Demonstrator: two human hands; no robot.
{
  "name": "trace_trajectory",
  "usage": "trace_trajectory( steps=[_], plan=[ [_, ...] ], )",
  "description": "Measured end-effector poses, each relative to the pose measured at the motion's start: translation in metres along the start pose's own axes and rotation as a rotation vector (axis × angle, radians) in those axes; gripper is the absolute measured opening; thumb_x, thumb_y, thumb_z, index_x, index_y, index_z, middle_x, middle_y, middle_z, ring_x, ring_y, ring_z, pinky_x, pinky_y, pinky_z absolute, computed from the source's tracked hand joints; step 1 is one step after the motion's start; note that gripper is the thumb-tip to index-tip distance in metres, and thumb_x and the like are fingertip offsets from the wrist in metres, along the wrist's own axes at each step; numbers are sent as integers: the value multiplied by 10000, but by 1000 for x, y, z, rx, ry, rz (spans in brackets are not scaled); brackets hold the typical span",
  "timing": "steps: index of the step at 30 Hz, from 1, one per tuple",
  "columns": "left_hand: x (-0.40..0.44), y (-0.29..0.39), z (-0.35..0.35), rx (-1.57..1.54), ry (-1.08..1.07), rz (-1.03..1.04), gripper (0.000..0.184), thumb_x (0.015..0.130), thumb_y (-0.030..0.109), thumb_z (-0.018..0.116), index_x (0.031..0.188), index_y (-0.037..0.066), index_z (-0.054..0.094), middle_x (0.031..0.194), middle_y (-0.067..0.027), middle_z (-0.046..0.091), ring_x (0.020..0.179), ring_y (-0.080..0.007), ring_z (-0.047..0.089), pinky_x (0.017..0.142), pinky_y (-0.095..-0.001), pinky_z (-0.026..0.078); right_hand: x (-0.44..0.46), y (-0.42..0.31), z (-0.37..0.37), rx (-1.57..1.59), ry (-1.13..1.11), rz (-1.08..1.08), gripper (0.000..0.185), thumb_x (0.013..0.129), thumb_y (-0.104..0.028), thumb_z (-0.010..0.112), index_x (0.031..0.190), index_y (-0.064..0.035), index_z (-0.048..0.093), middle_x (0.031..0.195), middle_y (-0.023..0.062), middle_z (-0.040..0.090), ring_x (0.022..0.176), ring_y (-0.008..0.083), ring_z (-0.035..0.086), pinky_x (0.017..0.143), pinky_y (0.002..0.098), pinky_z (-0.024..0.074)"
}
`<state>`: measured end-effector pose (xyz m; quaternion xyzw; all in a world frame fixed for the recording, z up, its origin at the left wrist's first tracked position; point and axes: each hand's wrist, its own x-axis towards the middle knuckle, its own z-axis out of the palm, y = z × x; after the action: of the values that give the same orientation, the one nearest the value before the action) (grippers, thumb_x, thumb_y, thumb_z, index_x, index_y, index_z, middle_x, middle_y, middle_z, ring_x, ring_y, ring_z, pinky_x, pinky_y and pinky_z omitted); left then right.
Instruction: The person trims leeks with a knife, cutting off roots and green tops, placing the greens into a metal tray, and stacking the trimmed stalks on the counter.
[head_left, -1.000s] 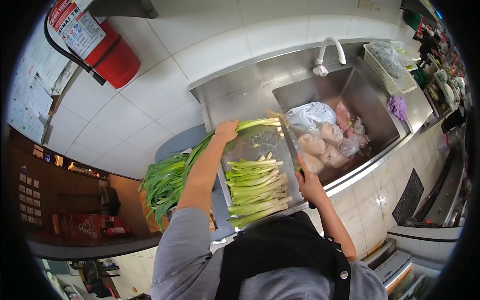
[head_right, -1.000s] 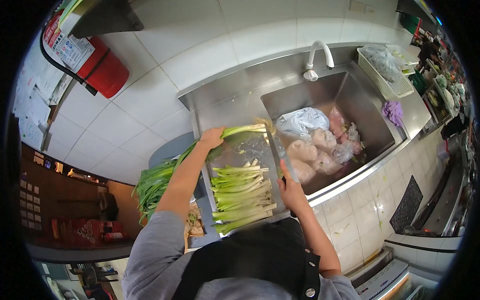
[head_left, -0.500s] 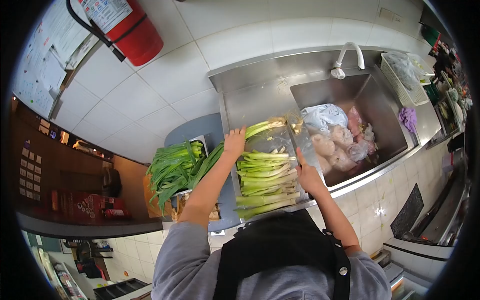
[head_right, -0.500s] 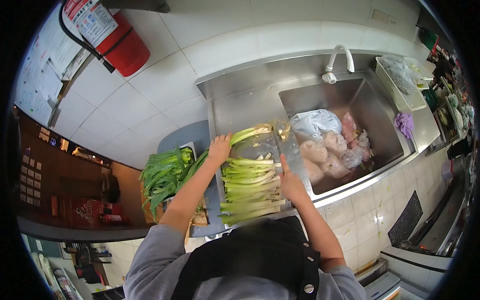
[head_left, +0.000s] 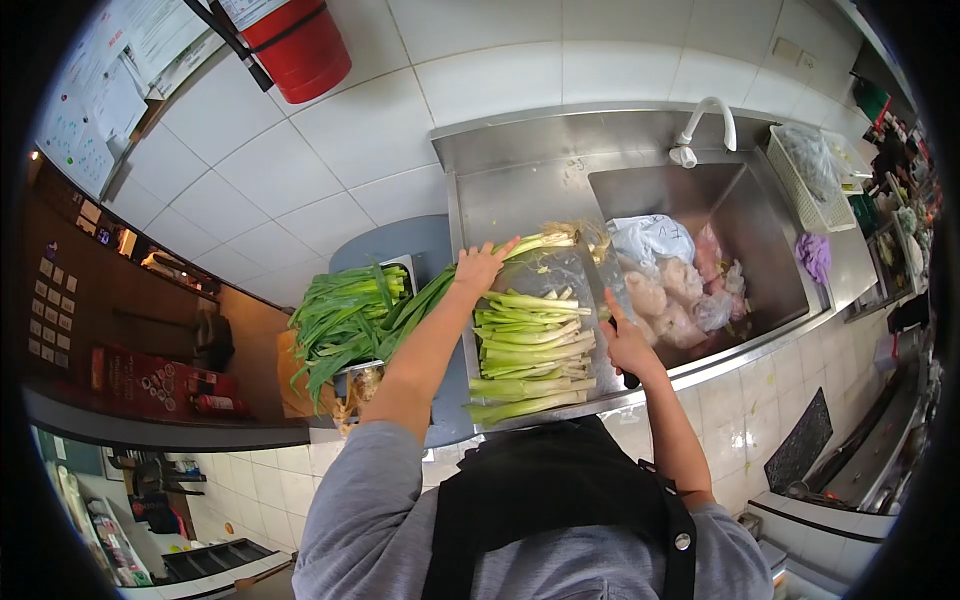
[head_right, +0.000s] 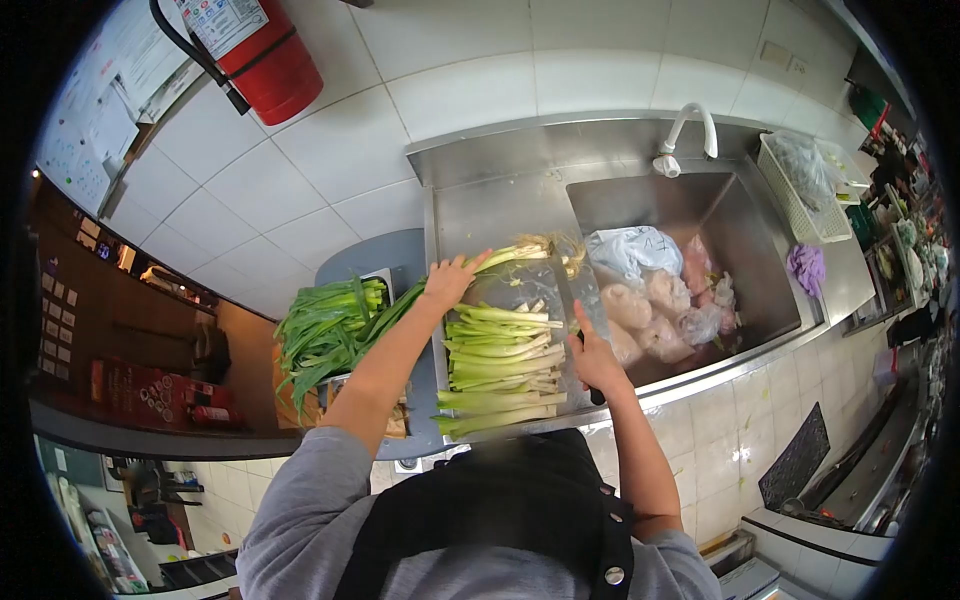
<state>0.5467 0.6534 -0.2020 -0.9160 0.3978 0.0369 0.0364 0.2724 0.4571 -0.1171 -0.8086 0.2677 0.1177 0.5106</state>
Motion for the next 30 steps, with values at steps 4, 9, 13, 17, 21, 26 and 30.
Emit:
trace_trajectory(
  steps=[4,9,13,17,21,26,30],
  plan=[
    [3,0,-6,-30,-68,6,700,1010,297,510,1544,493,103,1276,-131,552,1031,-364,613,918,-489,441,-8,-1,2,-90,89,-41,658,1009,-202,465,1578,-261,140,808,279,659,434,295,568,417,411,487],
    [3,3,-20,-30,-127,1,629,1027,341,466,1533,505,132,1308,-140,521,1049,-399,613,922,-504,458,5,9,20,-226,93,-42,670,998,-187,469,1578,-233,136,818,308,657,638,431,631,624,522,504],
    [5,1,-14,-91,-109,50,586,1031,352,447,1528,497,173,1457,-132,423,1082,-429,597,955,-526,463,10,13,24,-321,109,-105,671,990,-161,465,1577,-189,141,841,342,645,837,525,612,804,576,449],
    [13,13,-13,18,-79,210,557,1030,367,437,1527,479,212,1571,-106,312,1245,-451,504,1037,-566,416,14,15,25,-358,124,-148,674,987,-165,476,1574,-165,144,835,350,640,822,520,617,789,571,458],
    [20,53,-25,-11,-112,197,583,1015,385,468,1546,401,228,1595,-95,277,1368,-459,369,1095,-631,325,16,15,27,-294,95,-160,680,984,-159,480,1574,-175,141,817,348,640,812,530,612,779,576,457],
    [20,33,-23,-285,27,126,582,931,307,621,1447,169,392,1452,-149,434,1267,-418,477,1030,-587,387,12,12,23,-246,121,-158,673,986,-163,483,1573,-201,155,780,332,642,697,503,622,708,569,480],
    [31,31,-12,-175,94,-23,416,891,246,667,1234,63,517,1233,-155,575,1140,-390,559,964,-524,435,8,5,18,-203,63,-88,651,997,-171,472,1571,-208,167,746,305,647,522,418,602,559,529,493]
  ],
)
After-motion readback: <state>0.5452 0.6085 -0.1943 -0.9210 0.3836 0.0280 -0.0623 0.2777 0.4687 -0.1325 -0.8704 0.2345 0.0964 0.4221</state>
